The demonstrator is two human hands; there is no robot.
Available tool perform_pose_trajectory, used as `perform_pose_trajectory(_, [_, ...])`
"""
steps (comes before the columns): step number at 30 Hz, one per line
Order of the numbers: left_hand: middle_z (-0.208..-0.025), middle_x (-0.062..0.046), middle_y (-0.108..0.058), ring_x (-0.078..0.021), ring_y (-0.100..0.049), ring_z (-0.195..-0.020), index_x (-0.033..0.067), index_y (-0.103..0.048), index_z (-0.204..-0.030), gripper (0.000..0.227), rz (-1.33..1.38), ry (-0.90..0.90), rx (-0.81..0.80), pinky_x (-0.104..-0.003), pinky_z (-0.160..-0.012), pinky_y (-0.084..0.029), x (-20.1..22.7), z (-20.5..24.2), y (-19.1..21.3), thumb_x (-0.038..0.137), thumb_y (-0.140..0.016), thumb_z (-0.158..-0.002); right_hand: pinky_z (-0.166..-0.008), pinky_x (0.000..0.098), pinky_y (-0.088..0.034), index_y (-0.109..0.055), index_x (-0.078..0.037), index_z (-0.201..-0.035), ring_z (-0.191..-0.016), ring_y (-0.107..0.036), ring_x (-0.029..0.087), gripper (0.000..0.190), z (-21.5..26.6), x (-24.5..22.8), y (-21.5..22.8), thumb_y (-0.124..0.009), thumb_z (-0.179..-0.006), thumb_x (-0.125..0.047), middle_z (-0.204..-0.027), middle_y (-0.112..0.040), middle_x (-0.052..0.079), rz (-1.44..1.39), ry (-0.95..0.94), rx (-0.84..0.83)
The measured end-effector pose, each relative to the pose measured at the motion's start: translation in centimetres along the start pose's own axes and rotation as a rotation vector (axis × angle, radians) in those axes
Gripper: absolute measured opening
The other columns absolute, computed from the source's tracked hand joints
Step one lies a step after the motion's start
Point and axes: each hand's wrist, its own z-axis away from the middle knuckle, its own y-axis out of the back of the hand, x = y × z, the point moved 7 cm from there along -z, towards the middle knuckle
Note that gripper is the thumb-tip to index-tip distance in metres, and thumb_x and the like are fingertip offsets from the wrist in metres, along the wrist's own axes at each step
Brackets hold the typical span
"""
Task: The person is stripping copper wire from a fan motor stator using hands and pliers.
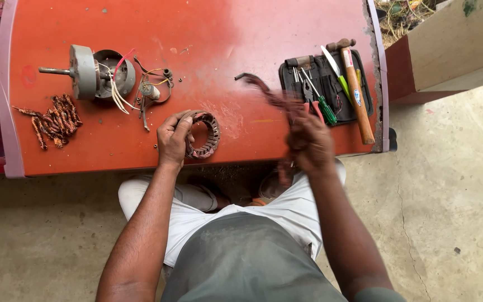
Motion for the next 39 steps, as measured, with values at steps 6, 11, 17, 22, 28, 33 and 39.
perform_pose_trajectory(6, [-0.080,-0.001,-0.066,-0.0074,-0.054,-0.052,-0.0002,-0.069,-0.113,0.027,0.348,0.219,-0.016,-0.024,-0.046,-0.045,-0.1,-1.9,-2.0,0.018,-0.065,-0.092,-0.054,0.0264,-0.039,-0.063,-0.005,-0.125,-0.059,-0.049,0.009,0.021,2.9,-2.6,4.8,-0.063,-0.108,-0.018,-0.086,-0.068,0.002,-0.107,0.091,0.060])
perform_pose_trajectory(11, [-0.088,-0.005,-0.069,-0.0151,-0.059,-0.069,-0.0011,-0.073,-0.116,0.029,-0.020,0.038,-0.019,-0.031,-0.064,-0.048,-3.5,-6.6,-1.6,0.020,-0.063,-0.099,-0.051,0.0242,-0.038,-0.065,-0.008,-0.129,-0.058,-0.049,0.007,0.027,3.5,0.0,2.1,-0.061,-0.104,-0.016,-0.083,-0.067,0.000,-0.131,0.022,0.119])
perform_pose_trajectory(17, [-0.108,-0.018,-0.067,-0.0333,-0.064,-0.103,0.0008,-0.073,-0.124,0.033,-0.806,-0.368,0.072,-0.046,-0.095,-0.052,3.4,-3.8,-2.0,0.024,-0.065,-0.102,-0.051,0.0240,-0.040,-0.066,-0.008,-0.122,-0.059,-0.055,0.008,0.023,3.1,4.7,0.6,-0.063,-0.101,-0.014,-0.082,-0.070,0.002,-0.163,-0.154,0.123])
perform_pose_trajectory(22, [-0.124,-0.017,-0.064,-0.0338,-0.057,-0.120,0.0006,-0.067,-0.129,0.043,-0.782,-0.711,0.015,-0.047,-0.107,-0.047,15.5,5.0,-5.9,0.024,-0.076,-0.095,-0.051,0.0251,-0.041,-0.066,-0.005,-0.120,-0.063,-0.059,0.010,0.022,2.9,6.3,-1.3,-0.065,-0.100,-0.013,-0.082,-0.069,0.005,-0.167,-0.274,0.083])
perform_pose_trajectory(28, [-0.121,-0.016,-0.067,-0.0299,-0.062,-0.118,-0.0010,-0.059,-0.132,0.079,-1.112,-1.133,-0.332,-0.048,-0.103,-0.046,19.6,9.0,-11.9,0.042,-0.075,-0.068,-0.054,0.0251,-0.045,-0.067,-0.003,-0.124,-0.059,-0.055,0.009,0.031,2.5,6.6,-5.2,-0.068,-0.096,-0.014,-0.080,-0.069,0.006,-0.043,-0.379,-0.140])
perform_pose_trajectory(33, [-0.109,-0.016,-0.067,-0.0373,-0.071,-0.093,0.0109,-0.059,-0.124,0.034,-1.274,-0.329,-0.631,-0.054,-0.080,-0.056,15.2,5.8,-11.5,0.033,-0.064,-0.098,-0.054,0.0242,-0.049,-0.066,-0.001,-0.134,-0.063,-0.059,0.010,0.053,2.6,3.3,-9.7,-0.060,-0.100,-0.041,-0.085,-0.068,0.004,0.160,-0.471,-0.201])
perform_pose_trajectory(39, [-0.098,-0.019,-0.071,-0.0412,-0.068,-0.096,0.0079,-0.062,-0.114,0.039,-1.243,-0.210,-0.613,-0.055,-0.079,-0.051,15.8,5.3,-9.4,0.040,-0.069,-0.094,-0.078,0.0261,-0.056,-0.055,-0.006,-0.145,-0.088,-0.064,0.009,0.066,2.0,0.5,-10.6,-0.079,-0.085,-0.014,-0.097,-0.069,0.005,1.091,-0.107,-0.556])
